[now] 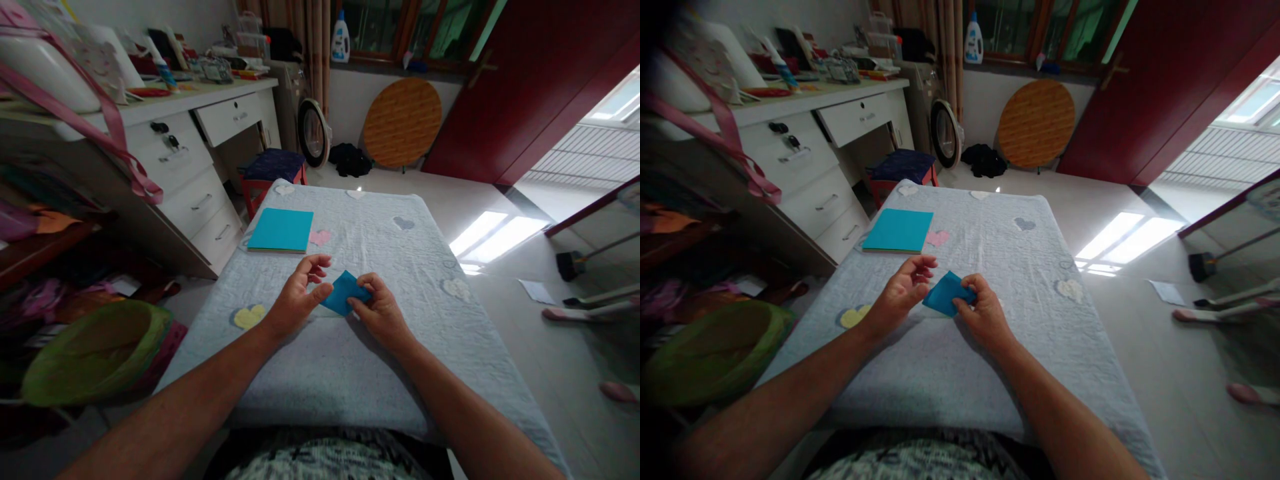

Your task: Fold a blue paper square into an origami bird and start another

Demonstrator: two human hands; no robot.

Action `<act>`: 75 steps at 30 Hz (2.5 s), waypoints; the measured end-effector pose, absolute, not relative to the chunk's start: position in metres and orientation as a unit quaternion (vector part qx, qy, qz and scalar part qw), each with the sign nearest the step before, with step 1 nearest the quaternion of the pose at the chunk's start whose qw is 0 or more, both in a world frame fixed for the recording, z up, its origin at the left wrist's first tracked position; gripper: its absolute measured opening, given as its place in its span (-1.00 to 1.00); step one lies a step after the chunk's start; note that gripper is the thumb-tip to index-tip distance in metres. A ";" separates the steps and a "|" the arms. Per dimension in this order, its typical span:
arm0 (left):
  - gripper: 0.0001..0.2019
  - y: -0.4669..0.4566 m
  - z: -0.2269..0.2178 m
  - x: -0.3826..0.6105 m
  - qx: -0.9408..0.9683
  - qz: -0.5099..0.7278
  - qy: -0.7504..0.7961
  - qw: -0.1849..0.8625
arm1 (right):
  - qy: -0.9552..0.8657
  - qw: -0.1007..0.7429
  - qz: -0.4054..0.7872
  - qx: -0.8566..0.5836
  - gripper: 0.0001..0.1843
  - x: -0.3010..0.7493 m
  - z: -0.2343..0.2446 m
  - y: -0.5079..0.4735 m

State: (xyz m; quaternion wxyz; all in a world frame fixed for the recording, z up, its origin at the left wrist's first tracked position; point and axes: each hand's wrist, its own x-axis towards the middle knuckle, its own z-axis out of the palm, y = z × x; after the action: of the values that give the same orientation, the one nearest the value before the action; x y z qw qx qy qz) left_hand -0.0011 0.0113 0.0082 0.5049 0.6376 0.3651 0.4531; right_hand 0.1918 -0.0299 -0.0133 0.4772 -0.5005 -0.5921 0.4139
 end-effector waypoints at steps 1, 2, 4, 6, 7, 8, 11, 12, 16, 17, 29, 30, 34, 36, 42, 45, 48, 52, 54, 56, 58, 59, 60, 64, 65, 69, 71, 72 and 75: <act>-0.38 0.012 0.007 -0.001 0.631 0.443 0.361 0.525 | -0.579 0.483 0.434 -0.493 -0.74 0.191 -0.013 -0.030; -0.30 0.012 0.006 0.000 0.629 0.423 0.361 0.543 | -0.569 0.485 0.452 -0.487 -0.68 0.191 -0.013 -0.030; -0.33 0.011 0.005 0.003 0.635 0.365 0.380 0.565 | -0.556 0.487 0.466 -0.485 -0.54 0.190 -0.012 -0.031; -0.54 0.009 0.004 0.007 0.643 0.320 0.402 0.568 | -0.554 0.490 0.460 -0.492 -0.45 0.189 -0.011 -0.031; -0.63 0.009 0.003 0.008 0.646 0.311 0.408 0.566 | -0.554 0.491 0.457 -0.494 -0.44 0.189 -0.011 -0.031; -0.69 0.008 0.002 0.010 0.647 0.312 0.411 0.561 | -0.554 0.491 0.456 -0.494 -0.44 0.188 -0.010 -0.030; -0.75 0.008 0.001 0.012 0.647 0.334 0.412 0.548 | -0.551 0.489 0.457 -0.498 -0.49 0.190 -0.009 -0.028; -0.75 0.008 0.001 0.012 0.649 0.336 0.412 0.544 | -0.552 0.485 0.456 -0.503 -0.54 0.191 -0.009 -0.027; -0.76 0.008 0.004 0.014 0.656 0.328 0.414 0.539 | -0.560 0.452 0.462 -0.518 -0.83 0.195 -0.008 -0.024; -0.74 0.007 0.004 0.014 0.652 0.327 0.412 0.545 | -0.558 0.450 0.466 -0.518 -0.83 0.196 -0.008 -0.024; -0.69 0.011 0.000 0.015 0.579 0.384 0.423 0.582 | -0.495 0.500 0.498 -0.507 -0.73 0.195 -0.003 -0.025; -0.69 0.012 0.000 0.014 0.579 0.387 0.428 0.576 | -0.492 0.502 0.500 -0.506 -0.73 0.195 -0.003 -0.024; -0.70 0.012 0.002 0.013 0.585 0.385 0.418 0.579 | -0.499 0.491 0.509 -0.501 -0.76 0.196 -0.003 -0.024; -0.72 0.011 0.002 0.013 0.592 0.381 0.403 0.585 | -0.512 0.478 0.510 -0.500 -0.78 0.197 -0.003 -0.024; -0.66 0.008 -0.003 0.020 0.563 0.344 0.357 0.661 | -0.510 0.491 0.501 -0.497 -0.80 0.197 -0.006 -0.024; -0.66 0.007 -0.005 0.022 0.581 0.330 0.355 0.653 | -0.513 0.491 0.499 -0.498 -0.81 0.197 -0.006 -0.022; -0.65 0.008 -0.007 0.022 0.620 0.319 0.364 0.617 | -0.515 0.475 0.513 -0.496 -0.79 0.198 -0.005 -0.020; -0.67 0.009 -0.010 0.022 0.646 0.300 0.360 0.602 | -0.502 0.485 0.517 -0.496 -0.75 0.202 -0.001 -0.018; -0.65 0.008 -0.010 0.022 0.655 0.288 0.357 0.601 | -0.491 0.520 0.495 -0.493 -0.76 0.206 0.002 -0.015; -0.62 0.007 -0.010 0.023 0.665 0.275 0.355 0.597 | -0.473 0.568 0.462 -0.490 -0.78 0.213 0.003 -0.012; -0.62 0.007 -0.010 0.023 0.664 0.272 0.356 0.599 | -0.444 0.611 0.441 -0.485 -0.78 0.219 0.003 -0.008; -0.63 0.007 -0.010 0.023 0.656 0.277 0.358 0.604 | -0.430 0.621 0.445 -0.481 -0.77 0.222 0.002 -0.007; -0.65 0.007 -0.010 0.023 0.645 0.287 0.362 0.609 | -0.420 0.621 0.457 -0.478 -0.75 0.223 0.001 -0.007; -0.66 0.011 -0.009 0.023 0.600 0.338 0.382 0.616 | -0.432 0.544 0.544 -0.470 -0.67 0.219 -0.002 -0.010; -0.65 0.012 -0.009 0.023 0.595 0.343 0.387 0.615 | -0.446 0.514 0.558 -0.475 -0.63 0.216 -0.002 -0.011; -0.62 0.013 -0.008 0.022 0.579 0.343 0.410 0.616 | -0.500 0.412 0.572 -0.503 -0.68 0.209 -0.003 -0.016; -0.56 0.014 -0.007 0.021 0.584 0.352 0.419 0.600 | -0.504 0.403 0.571 -0.508 -0.70 0.208 -0.003 -0.017; -0.53 0.014 -0.007 0.021 0.593 0.360 0.420 0.585 | -0.500 0.405 0.570 -0.510 -0.70 0.208 -0.003 -0.017; -0.47 0.015 -0.006 0.019 0.612 0.390 0.421 0.544 | -0.492 0.409 0.568 -0.518 -0.70 0.210 -0.002 -0.015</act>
State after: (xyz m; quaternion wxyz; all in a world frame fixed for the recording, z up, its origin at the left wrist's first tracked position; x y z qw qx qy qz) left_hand 0.0185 0.0153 -0.0058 0.5445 0.6115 0.4214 0.3899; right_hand 0.2100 -0.0154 -0.0018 0.4088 -0.5182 -0.4920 0.5678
